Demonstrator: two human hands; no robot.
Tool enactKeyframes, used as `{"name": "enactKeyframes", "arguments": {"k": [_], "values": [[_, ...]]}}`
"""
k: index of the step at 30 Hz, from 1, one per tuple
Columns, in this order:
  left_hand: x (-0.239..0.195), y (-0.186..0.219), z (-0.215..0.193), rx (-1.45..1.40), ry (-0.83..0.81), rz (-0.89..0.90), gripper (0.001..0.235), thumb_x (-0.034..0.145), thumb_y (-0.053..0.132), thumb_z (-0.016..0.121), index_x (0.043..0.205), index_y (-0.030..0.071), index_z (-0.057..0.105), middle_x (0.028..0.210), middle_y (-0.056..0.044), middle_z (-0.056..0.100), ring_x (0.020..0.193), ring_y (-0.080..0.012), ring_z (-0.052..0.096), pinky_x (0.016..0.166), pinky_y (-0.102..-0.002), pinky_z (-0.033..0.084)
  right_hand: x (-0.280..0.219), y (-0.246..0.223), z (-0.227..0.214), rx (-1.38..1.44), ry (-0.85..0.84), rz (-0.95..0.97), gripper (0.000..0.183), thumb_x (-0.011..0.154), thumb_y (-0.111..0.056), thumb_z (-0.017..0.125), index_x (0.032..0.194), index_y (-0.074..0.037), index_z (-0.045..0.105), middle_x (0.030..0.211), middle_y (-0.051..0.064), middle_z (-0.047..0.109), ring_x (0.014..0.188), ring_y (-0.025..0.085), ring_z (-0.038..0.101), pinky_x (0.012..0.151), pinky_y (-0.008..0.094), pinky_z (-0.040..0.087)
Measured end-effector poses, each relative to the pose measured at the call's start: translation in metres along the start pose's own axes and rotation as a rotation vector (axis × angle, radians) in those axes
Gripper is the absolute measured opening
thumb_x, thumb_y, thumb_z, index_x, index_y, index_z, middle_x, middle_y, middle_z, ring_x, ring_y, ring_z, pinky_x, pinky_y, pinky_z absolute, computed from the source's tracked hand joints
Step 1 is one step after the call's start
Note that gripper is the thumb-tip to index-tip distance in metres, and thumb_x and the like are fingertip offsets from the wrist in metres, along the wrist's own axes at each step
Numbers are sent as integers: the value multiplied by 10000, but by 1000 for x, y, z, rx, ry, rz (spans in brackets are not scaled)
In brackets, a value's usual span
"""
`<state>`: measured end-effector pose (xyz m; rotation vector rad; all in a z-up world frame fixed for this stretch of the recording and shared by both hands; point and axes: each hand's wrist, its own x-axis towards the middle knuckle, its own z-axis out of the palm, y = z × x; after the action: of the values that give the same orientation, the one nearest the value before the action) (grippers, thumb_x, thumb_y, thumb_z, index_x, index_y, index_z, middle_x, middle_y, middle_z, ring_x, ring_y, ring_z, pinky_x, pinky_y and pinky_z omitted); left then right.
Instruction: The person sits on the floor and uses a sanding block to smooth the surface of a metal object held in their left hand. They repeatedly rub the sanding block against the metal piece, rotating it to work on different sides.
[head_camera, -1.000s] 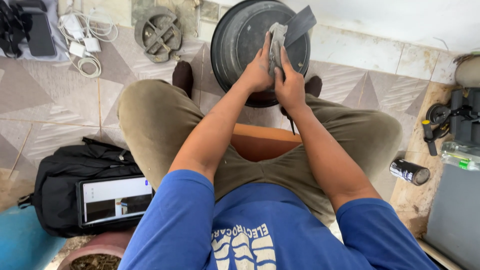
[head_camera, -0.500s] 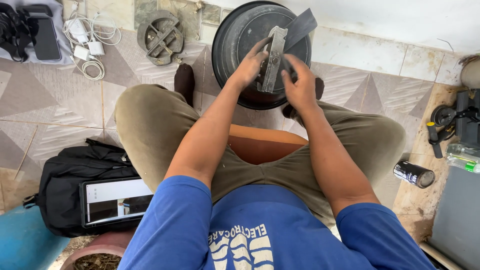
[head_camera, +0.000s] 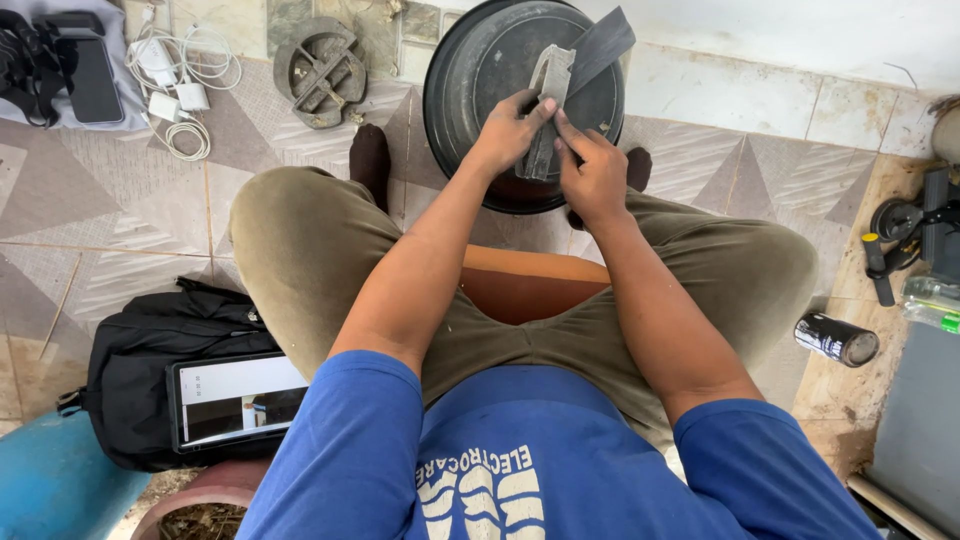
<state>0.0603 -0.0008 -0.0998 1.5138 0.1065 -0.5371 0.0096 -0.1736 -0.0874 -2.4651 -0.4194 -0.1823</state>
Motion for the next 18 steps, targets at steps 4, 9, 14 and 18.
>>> {"name": "enactKeyframes", "arguments": {"k": [4,9,14,18], "values": [[6,-2,10,72,25,-17,444,937,446,461,1117,89,654,1046,-70,712,955,-201,664,806,-339,505,-7,-1,0,8,-29,47,348,1025,-118,601,1369,-121,645,671,24,484,577,166,431,540,326,383],[1,9,16,-93,28,-130,275,942,315,489,1009,88,629,918,-35,653,857,-157,605,767,-310,493,-15,-5,2,34,-45,86,368,1028,-103,584,1396,-95,608,683,50,510,589,168,468,550,320,425],[-2,4,23,-239,35,-148,254,917,272,517,1048,80,620,947,-44,628,902,-162,584,821,-315,493,-23,-15,5,111,-28,92,381,1035,-107,565,1410,-44,570,708,72,564,589,170,499,544,316,427],[-2,-4,27,-316,59,-105,536,893,270,554,1372,32,530,1229,-109,651,1139,-203,608,980,-327,495,-27,-21,5,135,-7,92,389,1040,-97,544,1422,-22,543,741,112,633,589,178,522,548,318,443]]}}
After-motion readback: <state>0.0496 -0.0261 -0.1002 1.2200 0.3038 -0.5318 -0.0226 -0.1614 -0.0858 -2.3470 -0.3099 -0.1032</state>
